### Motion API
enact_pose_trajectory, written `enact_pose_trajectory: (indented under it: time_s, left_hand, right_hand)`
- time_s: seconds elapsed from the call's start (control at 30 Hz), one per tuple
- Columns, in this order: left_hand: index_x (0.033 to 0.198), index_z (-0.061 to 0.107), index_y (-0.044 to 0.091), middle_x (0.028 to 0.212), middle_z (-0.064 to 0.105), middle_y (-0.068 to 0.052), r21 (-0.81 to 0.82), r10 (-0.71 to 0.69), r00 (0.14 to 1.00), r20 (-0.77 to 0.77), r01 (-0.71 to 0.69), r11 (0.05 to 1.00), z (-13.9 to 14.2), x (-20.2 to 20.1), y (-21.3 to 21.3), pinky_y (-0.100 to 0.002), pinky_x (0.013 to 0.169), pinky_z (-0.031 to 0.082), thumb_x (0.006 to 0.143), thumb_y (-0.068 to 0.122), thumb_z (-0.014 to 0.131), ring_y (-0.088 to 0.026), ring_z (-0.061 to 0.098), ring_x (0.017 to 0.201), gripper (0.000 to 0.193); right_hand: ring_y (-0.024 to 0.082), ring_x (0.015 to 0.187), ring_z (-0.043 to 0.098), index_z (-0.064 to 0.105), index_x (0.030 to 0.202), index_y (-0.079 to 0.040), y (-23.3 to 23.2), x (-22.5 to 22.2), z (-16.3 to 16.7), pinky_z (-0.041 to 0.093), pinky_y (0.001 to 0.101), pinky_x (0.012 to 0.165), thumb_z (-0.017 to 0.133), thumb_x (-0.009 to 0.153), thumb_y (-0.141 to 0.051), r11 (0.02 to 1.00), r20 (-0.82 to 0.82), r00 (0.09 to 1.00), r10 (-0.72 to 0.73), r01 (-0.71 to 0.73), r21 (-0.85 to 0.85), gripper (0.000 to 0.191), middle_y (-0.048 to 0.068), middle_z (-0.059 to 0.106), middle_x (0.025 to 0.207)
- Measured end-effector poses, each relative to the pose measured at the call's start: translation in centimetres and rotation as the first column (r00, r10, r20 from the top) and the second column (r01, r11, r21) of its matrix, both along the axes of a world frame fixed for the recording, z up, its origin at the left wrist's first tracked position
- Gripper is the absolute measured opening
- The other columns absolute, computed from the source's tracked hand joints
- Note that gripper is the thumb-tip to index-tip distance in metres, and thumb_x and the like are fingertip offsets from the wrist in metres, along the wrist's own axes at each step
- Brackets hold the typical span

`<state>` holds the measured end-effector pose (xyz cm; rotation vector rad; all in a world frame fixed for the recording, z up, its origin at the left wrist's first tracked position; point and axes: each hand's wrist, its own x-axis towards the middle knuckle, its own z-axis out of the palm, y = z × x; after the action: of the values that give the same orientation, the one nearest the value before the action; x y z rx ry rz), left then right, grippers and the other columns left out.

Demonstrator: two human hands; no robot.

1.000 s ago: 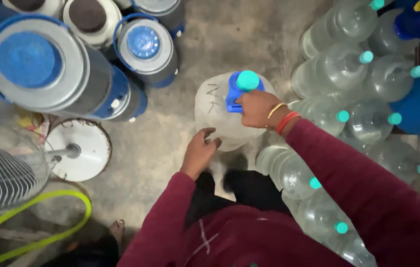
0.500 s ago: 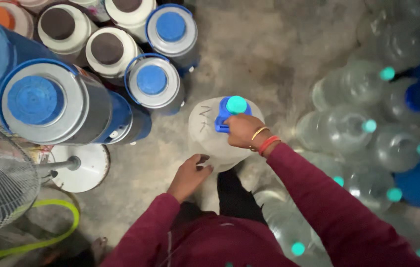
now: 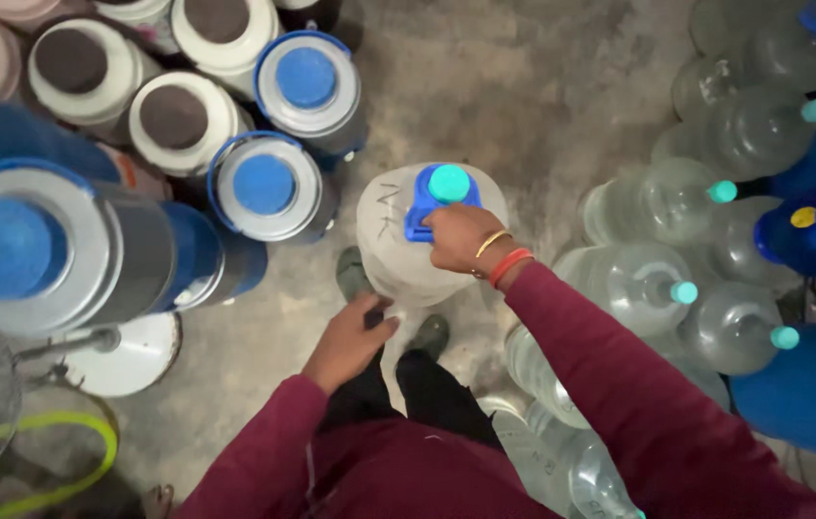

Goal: The person moves a white bucket with a blue lid across the floor, then uses a blue plastic handle to lift and reposition a large clear water jug. They also handle an orange-lidded bucket, moving it among other containers.

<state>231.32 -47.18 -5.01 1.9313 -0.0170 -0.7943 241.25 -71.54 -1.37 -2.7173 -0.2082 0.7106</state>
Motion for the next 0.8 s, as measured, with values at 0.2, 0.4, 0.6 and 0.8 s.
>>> enact_pose_trajectory:
  time_s: [0.2, 0.4, 0.6, 0.8]
  left_hand:
    - [0.117, 0.068, 0.0, 0.119, 0.073, -0.014, -0.111, 0.034, 0.997, 0.065, -0.026, 0.993, -0.7, 6.7, 1.4, -0.036, 0.093, 0.054, 0.089, 0.023, 0.071, -0.026, 0.071, 0.11, 0.037]
    - [0.12, 0.068, 0.0, 0.116, 0.074, -0.016, -0.105, -0.011, 0.999, 0.037, 0.015, 0.994, -2.1, 15.1, -0.9, -0.035, 0.093, 0.054, 0.089, 0.023, 0.068, -0.027, 0.073, 0.109, 0.038]
    - [0.124, 0.065, 0.001, 0.121, 0.072, -0.015, -0.176, -0.105, 0.994, -0.008, 0.102, 0.979, -1.2, 21.1, -6.0, -0.036, 0.089, 0.056, 0.088, 0.025, 0.069, -0.027, 0.074, 0.106, 0.043]
    - [0.124, 0.066, 0.001, 0.122, 0.072, -0.015, -0.135, -0.173, 0.985, 0.01, 0.172, 0.976, -0.1, 24.6, -10.0, -0.035, 0.091, 0.055, 0.088, 0.027, 0.07, -0.025, 0.072, 0.11, 0.045]
  right_hand:
    - [0.039, 0.097, 0.07, 0.077, 0.114, -0.015, -1.5, 4.6, 0.6, 0.055, 0.0507, 0.087, 0.062, 0.075, -0.014, 1.0, 0.013, 1.0, -0.027, 0.027, -0.012, 0.041, 0.019, 0.074, 0.101]
    - [0.04, 0.094, 0.069, 0.077, 0.113, -0.014, -4.5, 9.5, 1.6, 0.055, 0.0516, 0.086, 0.063, 0.074, -0.014, 0.994, 0.05, 0.993, -0.111, 0.112, -0.019, 0.041, 0.021, 0.074, 0.098]
    - [0.04, 0.094, 0.069, 0.076, 0.116, -0.015, -6.9, 11.9, 1.9, 0.055, 0.0507, 0.087, 0.063, 0.075, -0.014, 0.976, 0.03, 0.976, -0.217, 0.218, -0.022, 0.043, 0.021, 0.074, 0.1]
    - [0.039, 0.095, 0.069, 0.077, 0.112, -0.015, -9.6, 14.3, 0.6, 0.055, 0.0506, 0.086, 0.065, 0.074, -0.015, 0.964, 0.056, 0.962, -0.266, 0.264, 0.037, 0.04, 0.02, 0.074, 0.1]
